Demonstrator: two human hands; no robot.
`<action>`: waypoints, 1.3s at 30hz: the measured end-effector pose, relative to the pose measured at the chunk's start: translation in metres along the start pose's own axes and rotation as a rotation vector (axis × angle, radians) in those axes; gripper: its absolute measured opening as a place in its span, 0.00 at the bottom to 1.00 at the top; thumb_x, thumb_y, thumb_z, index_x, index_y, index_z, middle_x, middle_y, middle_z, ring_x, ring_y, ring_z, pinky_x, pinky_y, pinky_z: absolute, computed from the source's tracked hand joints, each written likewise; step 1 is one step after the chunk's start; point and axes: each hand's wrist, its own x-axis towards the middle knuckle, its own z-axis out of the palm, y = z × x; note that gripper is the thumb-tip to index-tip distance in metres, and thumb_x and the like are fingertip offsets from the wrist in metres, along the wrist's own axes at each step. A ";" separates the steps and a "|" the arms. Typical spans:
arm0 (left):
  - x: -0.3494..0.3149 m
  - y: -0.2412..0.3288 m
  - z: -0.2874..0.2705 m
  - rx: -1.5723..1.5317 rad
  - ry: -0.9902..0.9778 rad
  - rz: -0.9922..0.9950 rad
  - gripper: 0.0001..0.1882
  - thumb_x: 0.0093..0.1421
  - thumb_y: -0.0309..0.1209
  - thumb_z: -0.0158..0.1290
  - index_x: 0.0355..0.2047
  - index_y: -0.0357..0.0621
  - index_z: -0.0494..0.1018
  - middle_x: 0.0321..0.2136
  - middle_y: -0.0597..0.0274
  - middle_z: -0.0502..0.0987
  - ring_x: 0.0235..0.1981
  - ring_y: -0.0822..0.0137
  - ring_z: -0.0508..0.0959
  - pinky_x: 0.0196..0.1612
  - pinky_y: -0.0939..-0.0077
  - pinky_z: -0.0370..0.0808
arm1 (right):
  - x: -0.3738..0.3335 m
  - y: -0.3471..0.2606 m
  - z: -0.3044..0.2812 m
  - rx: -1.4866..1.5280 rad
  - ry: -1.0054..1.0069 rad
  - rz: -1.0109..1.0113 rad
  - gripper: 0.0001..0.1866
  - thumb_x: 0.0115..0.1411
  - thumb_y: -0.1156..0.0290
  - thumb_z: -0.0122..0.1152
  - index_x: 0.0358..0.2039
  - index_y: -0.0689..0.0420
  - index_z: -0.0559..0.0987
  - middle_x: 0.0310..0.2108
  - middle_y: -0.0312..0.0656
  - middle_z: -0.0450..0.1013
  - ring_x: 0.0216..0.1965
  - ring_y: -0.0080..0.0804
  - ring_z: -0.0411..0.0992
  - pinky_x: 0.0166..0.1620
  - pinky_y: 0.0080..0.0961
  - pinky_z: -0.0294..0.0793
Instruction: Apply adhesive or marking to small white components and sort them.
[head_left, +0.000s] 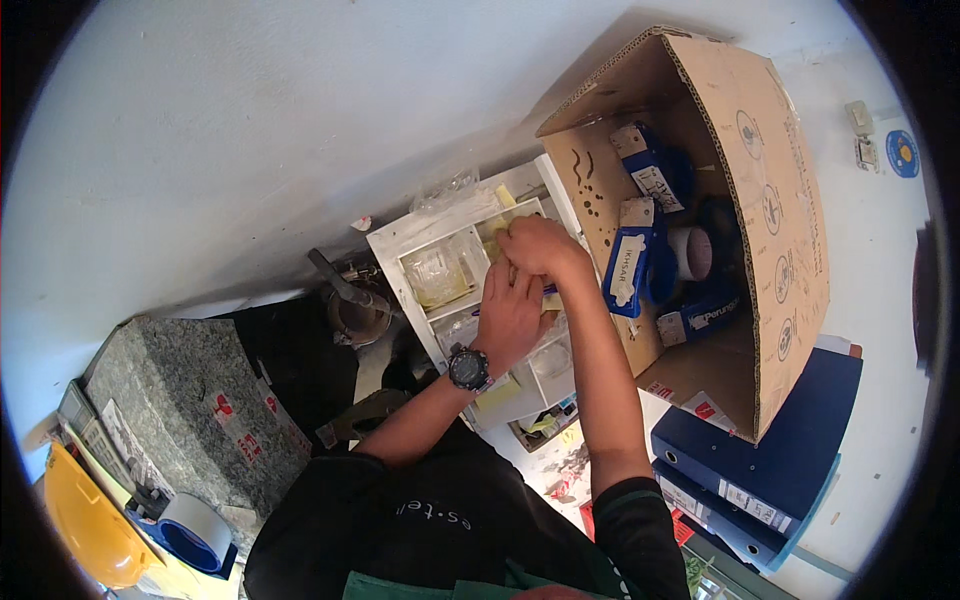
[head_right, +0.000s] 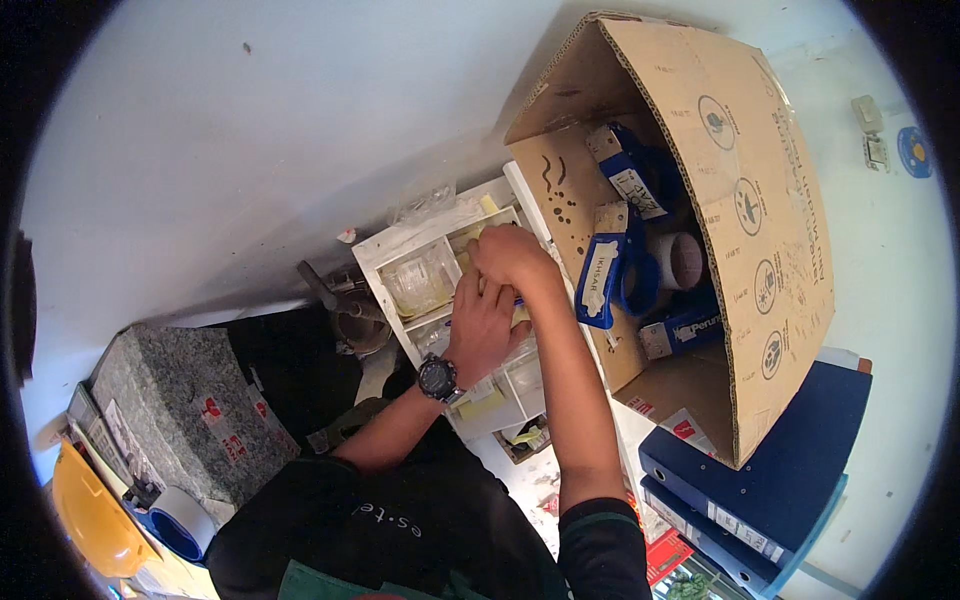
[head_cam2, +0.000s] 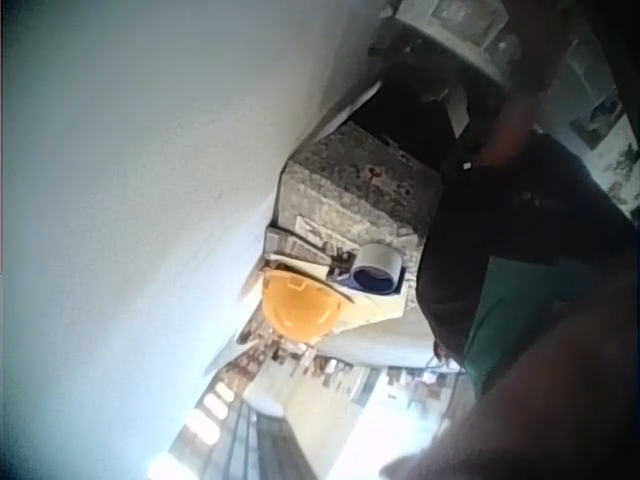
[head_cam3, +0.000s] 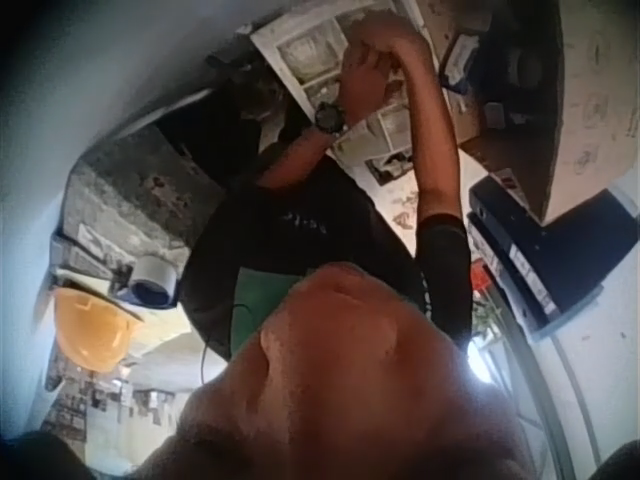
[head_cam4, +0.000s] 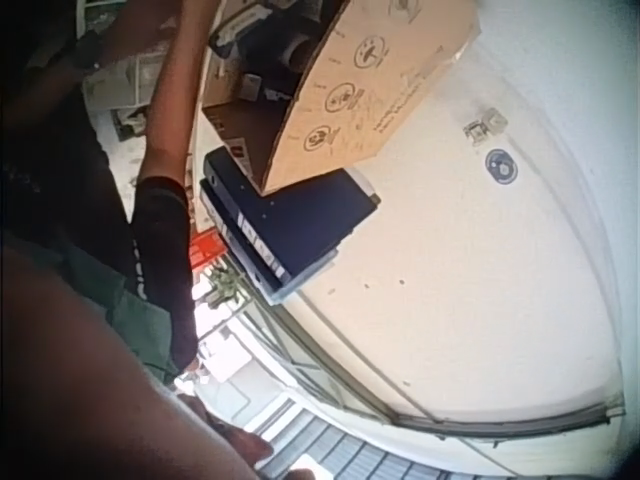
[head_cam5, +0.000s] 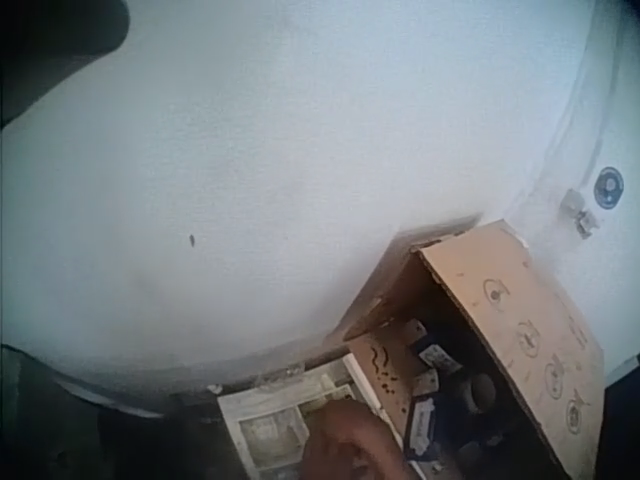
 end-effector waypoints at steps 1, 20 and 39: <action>0.004 0.000 -0.001 0.027 -0.032 -0.028 0.32 0.44 0.37 0.67 0.49 0.36 0.74 0.51 0.46 0.72 0.55 0.44 0.68 0.60 0.48 0.63 | 0.005 0.002 0.004 0.001 0.000 0.000 0.22 0.63 0.59 0.47 0.35 0.66 0.82 0.40 0.62 0.78 0.43 0.61 0.77 0.50 0.51 0.74; 0.006 -0.014 0.007 0.053 0.011 0.182 0.18 0.49 0.37 0.59 0.37 0.37 0.80 0.37 0.47 0.81 0.45 0.47 0.75 0.52 0.54 0.68 | 0.078 0.019 0.067 -0.077 -0.001 -0.028 0.20 0.58 0.67 0.57 0.49 0.61 0.81 0.50 0.54 0.78 0.50 0.52 0.78 0.51 0.44 0.78; -0.005 -0.002 0.003 0.130 -0.072 0.147 0.19 0.45 0.40 0.62 0.35 0.42 0.81 0.35 0.52 0.81 0.44 0.52 0.76 0.48 0.56 0.69 | 0.070 0.031 0.095 0.161 0.347 -0.038 0.12 0.50 0.68 0.67 0.32 0.61 0.84 0.35 0.60 0.79 0.40 0.57 0.79 0.46 0.46 0.78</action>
